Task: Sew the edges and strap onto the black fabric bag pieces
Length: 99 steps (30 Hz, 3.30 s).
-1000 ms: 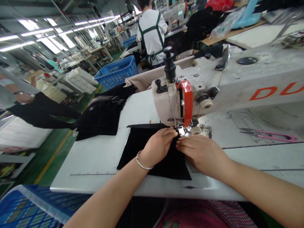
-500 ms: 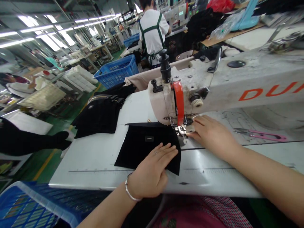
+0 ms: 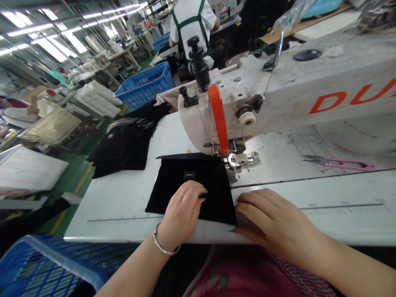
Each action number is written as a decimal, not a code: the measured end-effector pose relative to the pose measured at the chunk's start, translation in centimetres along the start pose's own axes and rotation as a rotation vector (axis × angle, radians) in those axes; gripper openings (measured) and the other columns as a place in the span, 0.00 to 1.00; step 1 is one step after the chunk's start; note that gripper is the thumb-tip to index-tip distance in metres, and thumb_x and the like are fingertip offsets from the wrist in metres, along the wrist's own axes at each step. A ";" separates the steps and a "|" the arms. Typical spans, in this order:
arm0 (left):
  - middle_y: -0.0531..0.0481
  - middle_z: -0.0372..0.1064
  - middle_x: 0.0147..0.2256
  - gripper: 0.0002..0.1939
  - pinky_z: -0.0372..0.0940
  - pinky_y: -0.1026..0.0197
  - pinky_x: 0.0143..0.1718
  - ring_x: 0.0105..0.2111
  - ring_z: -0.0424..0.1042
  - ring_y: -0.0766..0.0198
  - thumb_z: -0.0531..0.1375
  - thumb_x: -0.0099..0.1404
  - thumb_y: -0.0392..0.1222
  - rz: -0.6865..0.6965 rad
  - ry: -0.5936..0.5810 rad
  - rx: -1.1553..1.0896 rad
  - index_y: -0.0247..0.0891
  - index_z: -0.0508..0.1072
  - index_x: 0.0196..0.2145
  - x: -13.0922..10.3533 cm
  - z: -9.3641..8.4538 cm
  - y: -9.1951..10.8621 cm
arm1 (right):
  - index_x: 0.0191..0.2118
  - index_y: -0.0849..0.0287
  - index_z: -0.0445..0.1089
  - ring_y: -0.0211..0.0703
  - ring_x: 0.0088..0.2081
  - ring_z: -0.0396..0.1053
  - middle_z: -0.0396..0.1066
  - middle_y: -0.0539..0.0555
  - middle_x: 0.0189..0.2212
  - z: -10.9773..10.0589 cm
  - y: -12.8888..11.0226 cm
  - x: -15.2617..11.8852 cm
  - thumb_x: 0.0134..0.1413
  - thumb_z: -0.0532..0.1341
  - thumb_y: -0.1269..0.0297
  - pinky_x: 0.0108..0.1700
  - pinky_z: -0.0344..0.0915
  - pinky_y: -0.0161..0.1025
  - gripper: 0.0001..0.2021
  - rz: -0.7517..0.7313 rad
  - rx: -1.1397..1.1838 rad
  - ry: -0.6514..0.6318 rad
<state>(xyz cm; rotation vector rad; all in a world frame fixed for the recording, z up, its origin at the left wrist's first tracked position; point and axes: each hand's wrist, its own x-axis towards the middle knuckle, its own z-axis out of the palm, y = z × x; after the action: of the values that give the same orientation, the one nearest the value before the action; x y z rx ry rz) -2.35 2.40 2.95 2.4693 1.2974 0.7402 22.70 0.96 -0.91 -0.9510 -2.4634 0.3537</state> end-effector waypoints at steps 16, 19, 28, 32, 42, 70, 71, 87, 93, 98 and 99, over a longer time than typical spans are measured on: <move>0.36 0.57 0.61 0.15 0.55 0.49 0.65 0.64 0.53 0.51 0.51 0.69 0.31 0.333 -0.469 0.315 0.30 0.67 0.51 1.9 0.9 0.7 | 0.45 0.58 0.72 0.50 0.49 0.68 0.74 0.56 0.45 0.0 -0.2 0.0 0.62 0.55 0.71 0.51 0.65 0.50 0.10 -0.220 0.057 -0.007; 0.36 0.56 0.62 0.16 0.53 0.50 0.67 0.65 0.54 0.53 0.49 0.70 0.31 0.328 -0.483 0.273 0.29 0.66 0.53 1.7 1.1 0.6 | 0.44 0.59 0.72 0.49 0.49 0.68 0.74 0.56 0.44 0.0 -0.3 0.0 0.63 0.54 0.72 0.52 0.65 0.50 0.10 -0.206 0.083 -0.008; 0.37 0.58 0.62 0.13 0.52 0.48 0.67 0.65 0.54 0.54 0.50 0.70 0.32 0.329 -0.377 0.212 0.31 0.68 0.50 2.0 2.4 -1.0 | 0.47 0.60 0.71 0.47 0.51 0.66 0.74 0.54 0.44 0.8 -0.1 0.2 0.64 0.52 0.73 0.54 0.63 0.47 0.13 -0.153 0.088 0.029; 0.38 0.65 0.58 0.15 0.59 0.48 0.64 0.61 0.61 0.58 0.48 0.71 0.31 0.318 -0.236 0.059 0.32 0.67 0.51 2.6 1.9 -1.5 | 0.50 0.62 0.69 0.46 0.53 0.66 0.73 0.55 0.47 0.7 0.0 0.2 0.64 0.52 0.74 0.54 0.63 0.46 0.13 -0.149 0.084 0.047; 0.42 0.70 0.52 0.15 0.65 0.48 0.57 0.53 0.68 0.57 0.51 0.71 0.32 0.395 -0.210 0.217 0.33 0.69 0.53 1.2 2.3 -0.2 | 0.46 0.61 0.70 0.45 0.45 0.68 0.72 0.55 0.42 0.5 0.0 -0.3 0.60 0.57 0.75 0.48 0.65 0.46 0.11 -0.061 0.129 0.040; 0.46 0.72 0.44 0.12 0.67 0.55 0.48 0.44 0.69 0.61 0.54 0.67 0.27 0.259 -0.165 -0.154 0.36 0.72 0.45 0.5 2.4 -0.8 | 0.40 0.59 0.71 0.41 0.42 0.67 0.72 0.52 0.38 0.1 0.4 -0.4 0.59 0.60 0.72 0.47 0.65 0.44 0.05 0.055 0.195 0.095; 0.46 0.72 0.45 0.12 0.67 0.55 0.48 0.45 0.69 0.61 0.54 0.68 0.27 0.266 -0.179 -0.135 0.35 0.72 0.45 0.5 2.3 -0.7 | 0.41 0.59 0.71 0.42 0.43 0.67 0.72 0.52 0.40 0.2 0.4 -0.4 0.59 0.60 0.72 0.47 0.65 0.45 0.05 0.052 0.189 0.096; 0.47 0.75 0.47 0.11 0.68 0.55 0.54 0.51 0.71 0.62 0.54 0.69 0.29 0.323 -0.159 -0.150 0.36 0.74 0.43 2.1 2.5 -2.7 | 0.55 0.55 0.67 0.48 0.51 0.67 0.71 0.54 0.52 0.1 1.1 1.1 0.61 0.57 0.71 0.51 0.67 0.52 0.17 0.018 0.096 0.042; 0.48 0.76 0.46 0.12 0.68 0.54 0.55 0.51 0.72 0.62 0.54 0.68 0.29 0.315 -0.168 -0.153 0.36 0.75 0.42 3.8 2.6 -3.8 | 0.56 0.54 0.65 0.48 0.49 0.66 0.69 0.53 0.52 -0.4 2.7 2.4 0.62 0.57 0.67 0.50 0.67 0.53 0.18 0.010 0.049 -0.024; 0.49 0.75 0.47 0.13 0.67 0.55 0.55 0.50 0.72 0.63 0.54 0.66 0.27 0.306 -0.181 -0.125 0.37 0.76 0.42 5.1 2.8 -4.7 | 0.54 0.55 0.67 0.49 0.49 0.66 0.70 0.52 0.51 -0.5 3.9 3.5 0.61 0.58 0.66 0.50 0.67 0.52 0.16 0.003 0.006 -0.047; 0.49 0.75 0.46 0.13 0.66 0.55 0.56 0.50 0.72 0.63 0.54 0.66 0.27 0.309 -0.179 -0.126 0.37 0.76 0.41 5.2 2.9 -4.8 | 0.54 0.55 0.67 0.49 0.49 0.66 0.71 0.52 0.50 -0.5 4.0 3.7 0.61 0.58 0.66 0.50 0.67 0.52 0.16 0.006 0.004 -0.048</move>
<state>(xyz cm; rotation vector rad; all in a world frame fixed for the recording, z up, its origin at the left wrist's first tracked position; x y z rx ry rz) -1.66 9.44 0.04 2.5923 0.7922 0.6270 22.78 6.44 -0.81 -0.9589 -2.5026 0.3874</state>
